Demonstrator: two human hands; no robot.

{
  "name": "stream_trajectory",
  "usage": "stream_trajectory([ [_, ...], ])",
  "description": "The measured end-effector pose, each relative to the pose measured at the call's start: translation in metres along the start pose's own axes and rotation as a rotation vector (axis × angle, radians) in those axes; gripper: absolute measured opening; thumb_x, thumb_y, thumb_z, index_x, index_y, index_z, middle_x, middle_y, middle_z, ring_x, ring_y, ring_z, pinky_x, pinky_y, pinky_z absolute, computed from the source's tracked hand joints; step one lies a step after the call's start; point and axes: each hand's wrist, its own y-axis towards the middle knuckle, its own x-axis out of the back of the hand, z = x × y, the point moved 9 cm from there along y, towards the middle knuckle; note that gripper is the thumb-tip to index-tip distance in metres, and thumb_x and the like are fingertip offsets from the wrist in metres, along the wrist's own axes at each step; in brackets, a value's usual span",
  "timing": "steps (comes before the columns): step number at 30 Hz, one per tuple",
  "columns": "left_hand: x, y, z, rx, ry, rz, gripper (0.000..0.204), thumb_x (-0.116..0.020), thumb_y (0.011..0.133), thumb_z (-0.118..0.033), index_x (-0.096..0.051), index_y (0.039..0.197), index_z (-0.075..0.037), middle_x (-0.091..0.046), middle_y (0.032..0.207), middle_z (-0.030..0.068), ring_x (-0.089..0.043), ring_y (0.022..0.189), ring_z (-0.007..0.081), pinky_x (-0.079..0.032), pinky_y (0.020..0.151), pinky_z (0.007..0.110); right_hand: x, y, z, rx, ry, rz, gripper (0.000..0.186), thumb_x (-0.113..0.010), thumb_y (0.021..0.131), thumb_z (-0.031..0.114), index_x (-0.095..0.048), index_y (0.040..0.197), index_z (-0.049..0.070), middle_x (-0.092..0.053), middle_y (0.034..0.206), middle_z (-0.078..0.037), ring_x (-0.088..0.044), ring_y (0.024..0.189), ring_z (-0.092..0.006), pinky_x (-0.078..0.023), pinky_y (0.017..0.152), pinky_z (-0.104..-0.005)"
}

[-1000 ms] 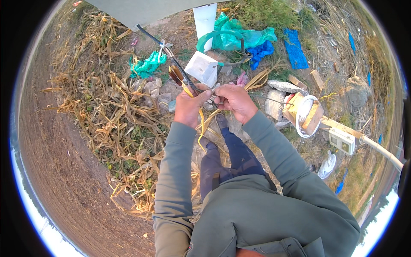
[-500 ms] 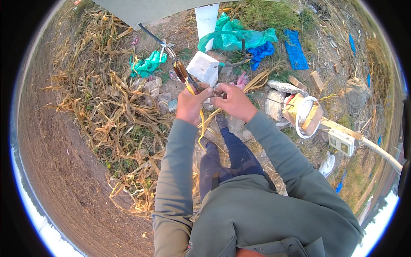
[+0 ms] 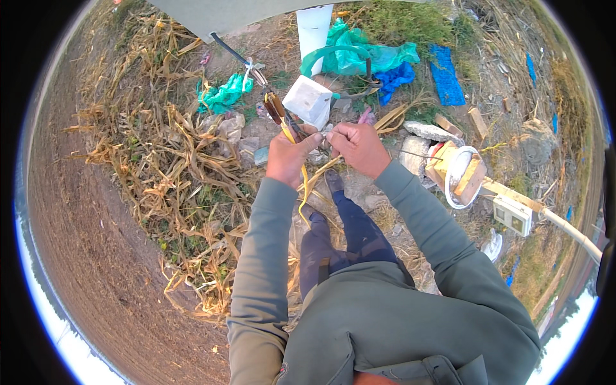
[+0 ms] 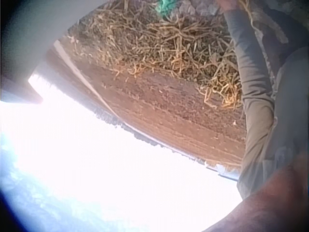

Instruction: The person secures a black cable to a concrete pole using a zip tie, then walks across a field carrying a coiled yellow cable. They connect the yellow cable to a white junction box mounted on a pole and tighten the connection.

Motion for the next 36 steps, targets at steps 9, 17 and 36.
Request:
stream_trajectory([
  [9,-0.001,0.021,-0.006,0.017,-0.035,0.010,0.014,-0.073,0.087,0.002,-0.065,0.099,-0.002,-0.067,0.091,0.0022,-0.063,0.083,0.0106,-0.050,0.077,0.027,-0.033,-0.008,-0.042,-0.555,0.820,0.065,0.024,-0.062,0.098,0.030,-0.060,0.089,0.008,-0.052,0.063,0.003,-0.043,0.046,-0.0076,-0.046,0.055,-0.0285],
  [17,-0.001,0.001,-0.002,-0.055,-0.045,-0.014,0.012,-0.070,0.088,0.004,-0.062,0.095,-0.002,-0.069,0.099,0.0076,-0.065,0.088,0.0131,-0.052,0.082,0.029,-0.037,-0.008,-0.035,-0.354,0.922,0.089,0.022,-0.062,0.101,0.030,-0.061,0.096,0.008,-0.057,0.079,0.002,-0.049,0.060,-0.0056,-0.051,0.068,-0.0271],
  [36,0.002,0.020,-0.018,-0.129,0.164,0.020,0.021,-0.068,0.088,0.005,-0.061,0.108,-0.001,-0.066,0.102,0.0055,-0.063,0.093,0.0122,-0.051,0.086,0.027,-0.027,-0.006,-0.037,-0.333,0.550,-0.122,0.028,-0.069,0.089,0.024,-0.071,0.087,-0.004,-0.069,0.075,-0.009,-0.062,0.064,-0.0129,-0.050,0.055,-0.0314],
])
